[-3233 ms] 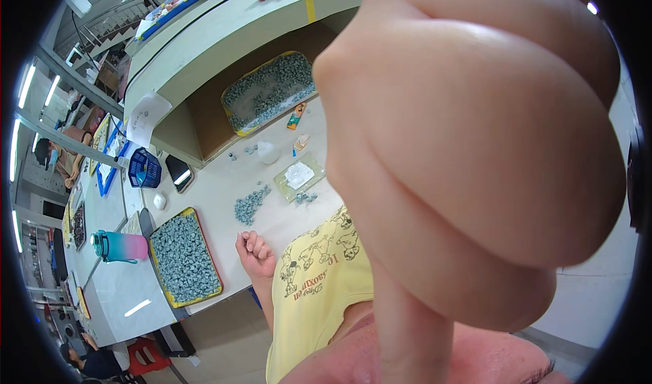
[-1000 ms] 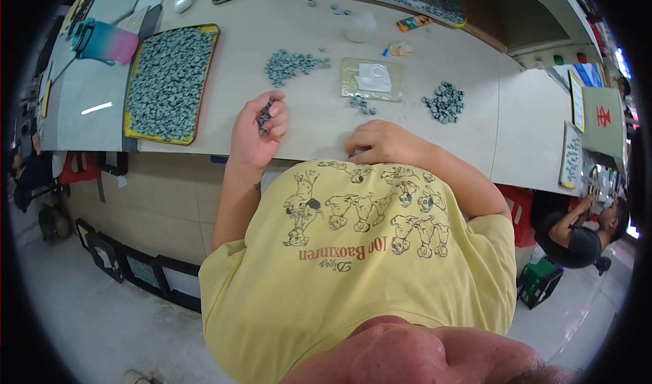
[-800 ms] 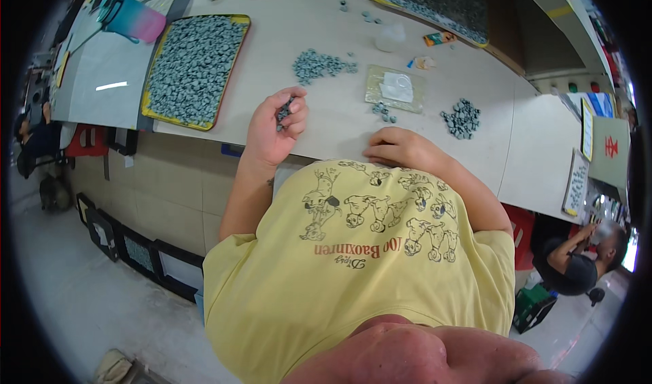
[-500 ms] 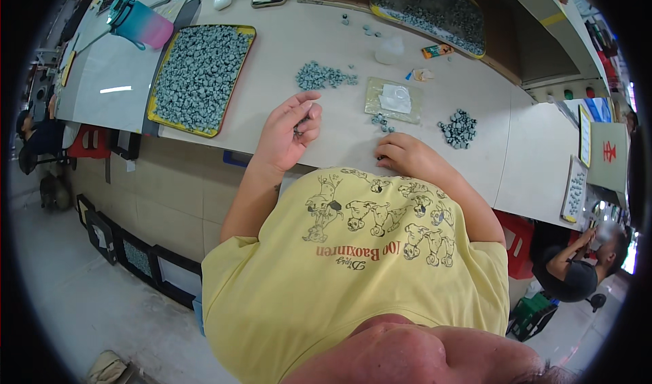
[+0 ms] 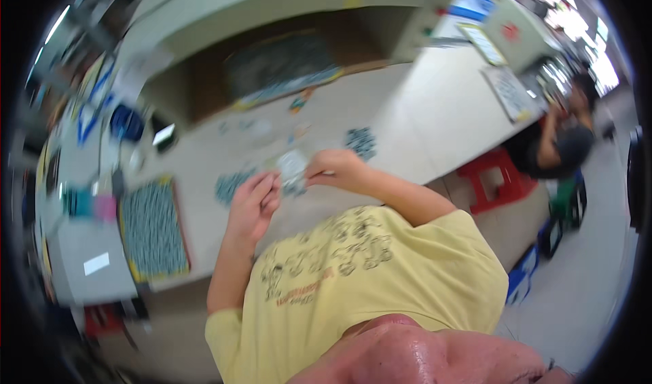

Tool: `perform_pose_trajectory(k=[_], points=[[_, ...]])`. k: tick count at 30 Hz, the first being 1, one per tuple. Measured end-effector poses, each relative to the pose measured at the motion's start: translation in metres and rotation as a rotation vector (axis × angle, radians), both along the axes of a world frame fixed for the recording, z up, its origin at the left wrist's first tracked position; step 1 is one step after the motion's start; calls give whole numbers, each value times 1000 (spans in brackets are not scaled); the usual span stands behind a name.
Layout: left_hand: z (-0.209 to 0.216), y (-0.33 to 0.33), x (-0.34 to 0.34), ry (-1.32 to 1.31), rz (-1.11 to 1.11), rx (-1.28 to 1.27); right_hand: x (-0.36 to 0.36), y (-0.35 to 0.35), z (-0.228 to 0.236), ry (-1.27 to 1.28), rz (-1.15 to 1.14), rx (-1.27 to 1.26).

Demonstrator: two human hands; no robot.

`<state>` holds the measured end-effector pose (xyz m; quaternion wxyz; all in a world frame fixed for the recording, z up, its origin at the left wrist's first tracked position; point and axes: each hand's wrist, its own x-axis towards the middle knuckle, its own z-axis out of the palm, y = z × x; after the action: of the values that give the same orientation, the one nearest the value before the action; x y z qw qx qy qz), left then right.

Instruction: The person assembles small components by inserting black rings into green plastic pieces by hand and placing the assembled pieces onto the table.

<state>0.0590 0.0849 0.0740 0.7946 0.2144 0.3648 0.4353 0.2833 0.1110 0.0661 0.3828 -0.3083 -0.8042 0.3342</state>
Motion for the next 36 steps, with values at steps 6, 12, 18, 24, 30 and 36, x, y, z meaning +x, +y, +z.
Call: perform_pose_trajectory(k=[6,12,18,24,30,36], points=[[21,6,55,-118,-158,-31,31,-17,37,297,-180,40],[20,2,60,-137,-164,-20,36,-22,44,123,-221,133],[20,5,57,-78,-99,-11,18,-9,37,79,-177,246],[1,7,51,73,-20,155,9,-2,28,7,-71,352],[-12,11,56,159,44,210,14,1,18,-119,-55,411],[-15,20,46,180,15,182,8,21,10,-246,39,507]])
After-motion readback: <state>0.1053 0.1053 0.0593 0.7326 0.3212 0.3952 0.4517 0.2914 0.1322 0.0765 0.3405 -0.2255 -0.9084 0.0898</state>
